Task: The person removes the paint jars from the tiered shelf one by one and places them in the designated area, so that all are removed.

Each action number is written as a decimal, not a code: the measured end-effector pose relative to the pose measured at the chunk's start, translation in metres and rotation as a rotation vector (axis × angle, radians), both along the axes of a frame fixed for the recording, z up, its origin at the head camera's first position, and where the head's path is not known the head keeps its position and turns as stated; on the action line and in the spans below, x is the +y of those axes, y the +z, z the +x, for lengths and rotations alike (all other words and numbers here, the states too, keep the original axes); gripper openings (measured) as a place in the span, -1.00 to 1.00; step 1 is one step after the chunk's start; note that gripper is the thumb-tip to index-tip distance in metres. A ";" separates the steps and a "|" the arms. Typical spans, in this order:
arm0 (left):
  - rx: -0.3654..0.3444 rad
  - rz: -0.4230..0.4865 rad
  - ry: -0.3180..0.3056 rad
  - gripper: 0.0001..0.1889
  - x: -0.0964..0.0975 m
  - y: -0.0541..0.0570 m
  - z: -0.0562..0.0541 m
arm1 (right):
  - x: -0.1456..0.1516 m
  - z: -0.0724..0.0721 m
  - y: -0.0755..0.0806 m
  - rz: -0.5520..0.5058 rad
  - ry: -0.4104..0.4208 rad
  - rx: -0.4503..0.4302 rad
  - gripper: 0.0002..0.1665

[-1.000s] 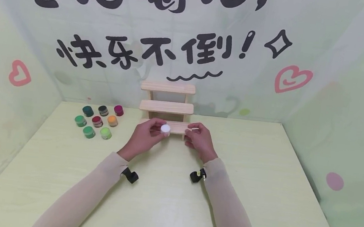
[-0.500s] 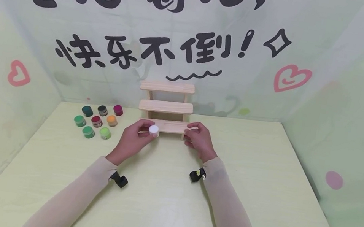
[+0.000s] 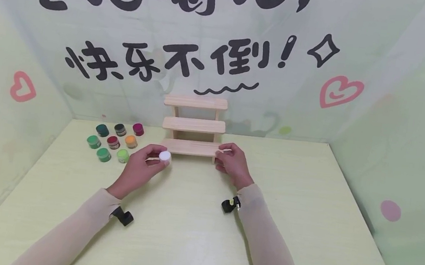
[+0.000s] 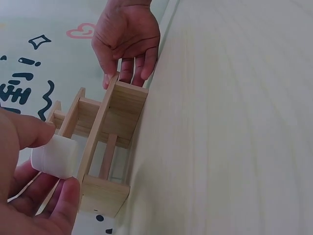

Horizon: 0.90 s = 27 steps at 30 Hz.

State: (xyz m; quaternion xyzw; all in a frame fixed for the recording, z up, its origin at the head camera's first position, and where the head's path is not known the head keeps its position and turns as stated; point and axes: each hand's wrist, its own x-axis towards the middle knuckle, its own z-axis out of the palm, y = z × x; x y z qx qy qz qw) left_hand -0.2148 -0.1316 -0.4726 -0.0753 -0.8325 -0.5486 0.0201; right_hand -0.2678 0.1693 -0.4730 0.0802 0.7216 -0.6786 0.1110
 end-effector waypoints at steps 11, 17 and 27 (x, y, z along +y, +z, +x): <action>0.011 -0.047 0.050 -0.56 -0.036 -0.001 0.012 | 0.000 -0.001 -0.002 -0.016 0.003 0.002 -0.69; 0.007 -0.061 0.104 -0.52 -0.065 -0.003 0.020 | -0.001 -0.002 -0.002 -0.014 0.002 0.007 -0.70; 0.000 -0.101 0.183 -0.46 -0.103 -0.004 0.033 | 0.001 -0.002 -0.004 -0.011 0.007 0.005 -0.67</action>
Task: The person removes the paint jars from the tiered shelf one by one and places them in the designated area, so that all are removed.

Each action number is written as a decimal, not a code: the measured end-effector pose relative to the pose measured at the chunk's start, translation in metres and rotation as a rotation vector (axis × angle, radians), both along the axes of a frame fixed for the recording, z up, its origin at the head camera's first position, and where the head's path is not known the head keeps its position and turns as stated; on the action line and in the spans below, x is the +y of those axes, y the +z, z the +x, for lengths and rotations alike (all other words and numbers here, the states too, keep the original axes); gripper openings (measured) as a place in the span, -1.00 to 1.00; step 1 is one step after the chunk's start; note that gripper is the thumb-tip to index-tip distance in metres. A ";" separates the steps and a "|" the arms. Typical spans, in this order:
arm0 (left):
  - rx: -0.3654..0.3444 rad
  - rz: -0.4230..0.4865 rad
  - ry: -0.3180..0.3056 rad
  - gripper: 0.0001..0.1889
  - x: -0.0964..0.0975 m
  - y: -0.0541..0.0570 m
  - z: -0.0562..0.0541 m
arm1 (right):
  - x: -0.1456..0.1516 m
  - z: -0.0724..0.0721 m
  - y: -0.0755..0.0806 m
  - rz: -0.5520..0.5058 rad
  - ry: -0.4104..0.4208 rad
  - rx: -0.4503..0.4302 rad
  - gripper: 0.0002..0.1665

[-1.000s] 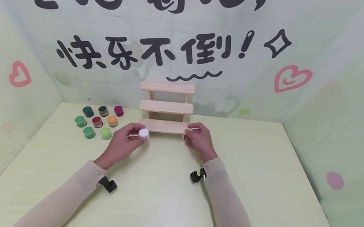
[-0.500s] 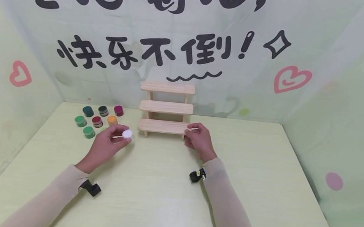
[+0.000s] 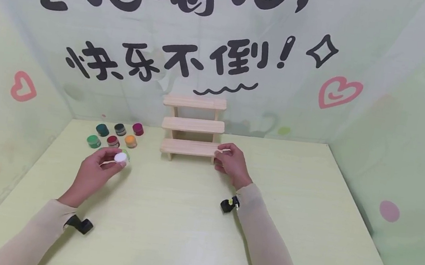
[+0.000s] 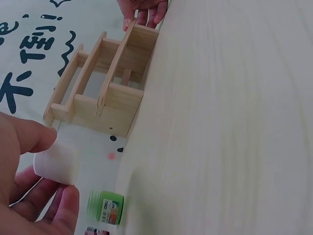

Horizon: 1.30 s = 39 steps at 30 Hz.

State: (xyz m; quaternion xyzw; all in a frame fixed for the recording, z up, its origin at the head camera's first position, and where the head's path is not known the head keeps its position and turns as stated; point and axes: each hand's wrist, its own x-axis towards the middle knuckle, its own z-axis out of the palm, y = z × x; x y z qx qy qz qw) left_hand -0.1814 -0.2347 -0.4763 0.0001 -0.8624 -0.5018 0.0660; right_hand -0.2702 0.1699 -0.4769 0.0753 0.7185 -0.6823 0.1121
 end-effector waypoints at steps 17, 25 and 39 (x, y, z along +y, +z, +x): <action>0.001 -0.077 0.203 -0.43 -0.065 0.006 -0.004 | -0.002 -0.001 0.002 -0.014 -0.007 0.006 -0.70; -0.115 -0.079 0.291 -0.38 -0.085 -0.001 -0.008 | -0.003 0.003 0.004 -0.001 -0.016 -0.003 -0.71; -0.183 -0.110 0.301 -0.35 -0.104 -0.013 -0.022 | -0.003 0.004 0.004 -0.005 -0.018 0.000 -0.71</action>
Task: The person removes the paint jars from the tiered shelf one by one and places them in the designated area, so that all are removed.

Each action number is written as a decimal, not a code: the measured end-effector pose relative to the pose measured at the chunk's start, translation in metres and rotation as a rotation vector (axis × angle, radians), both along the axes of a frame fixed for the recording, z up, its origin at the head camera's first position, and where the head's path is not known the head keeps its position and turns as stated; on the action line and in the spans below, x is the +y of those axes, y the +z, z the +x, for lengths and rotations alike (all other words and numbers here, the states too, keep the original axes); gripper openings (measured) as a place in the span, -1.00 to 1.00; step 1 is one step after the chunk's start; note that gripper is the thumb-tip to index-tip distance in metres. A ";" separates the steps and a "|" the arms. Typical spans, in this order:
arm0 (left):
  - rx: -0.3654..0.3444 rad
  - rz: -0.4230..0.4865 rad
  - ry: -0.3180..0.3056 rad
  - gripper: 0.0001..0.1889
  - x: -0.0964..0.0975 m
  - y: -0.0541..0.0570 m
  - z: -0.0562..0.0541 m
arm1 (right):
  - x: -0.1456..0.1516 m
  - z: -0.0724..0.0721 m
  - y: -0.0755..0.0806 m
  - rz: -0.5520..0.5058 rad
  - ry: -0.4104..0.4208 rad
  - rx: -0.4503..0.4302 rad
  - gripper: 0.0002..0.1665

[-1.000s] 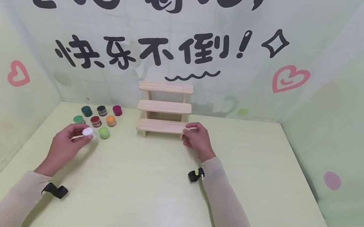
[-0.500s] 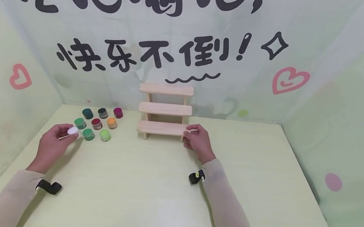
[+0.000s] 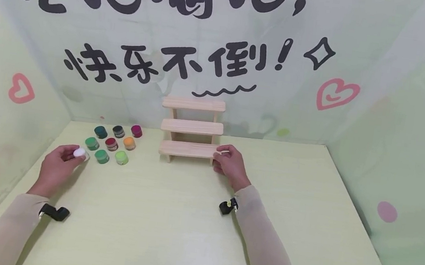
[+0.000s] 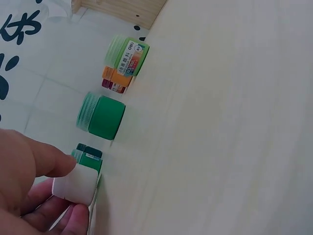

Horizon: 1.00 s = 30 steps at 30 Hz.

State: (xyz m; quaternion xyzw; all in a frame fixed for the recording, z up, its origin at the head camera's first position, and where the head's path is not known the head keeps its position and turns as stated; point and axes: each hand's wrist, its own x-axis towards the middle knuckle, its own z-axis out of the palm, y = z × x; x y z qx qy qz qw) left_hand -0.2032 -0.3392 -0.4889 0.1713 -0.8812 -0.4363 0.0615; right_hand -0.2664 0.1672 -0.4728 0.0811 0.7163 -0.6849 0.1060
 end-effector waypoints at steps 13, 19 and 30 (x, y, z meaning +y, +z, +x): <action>-0.052 -0.001 -0.009 -0.32 -0.007 -0.002 -0.001 | -0.005 0.000 0.003 0.004 0.004 0.007 -0.68; -0.066 -0.005 0.003 -0.30 -0.007 0.001 0.004 | -0.007 0.000 0.003 0.009 0.018 0.004 -0.68; 0.029 -0.062 -0.008 -0.32 0.009 0.019 0.011 | 0.002 -0.002 0.006 0.049 0.062 0.016 -0.68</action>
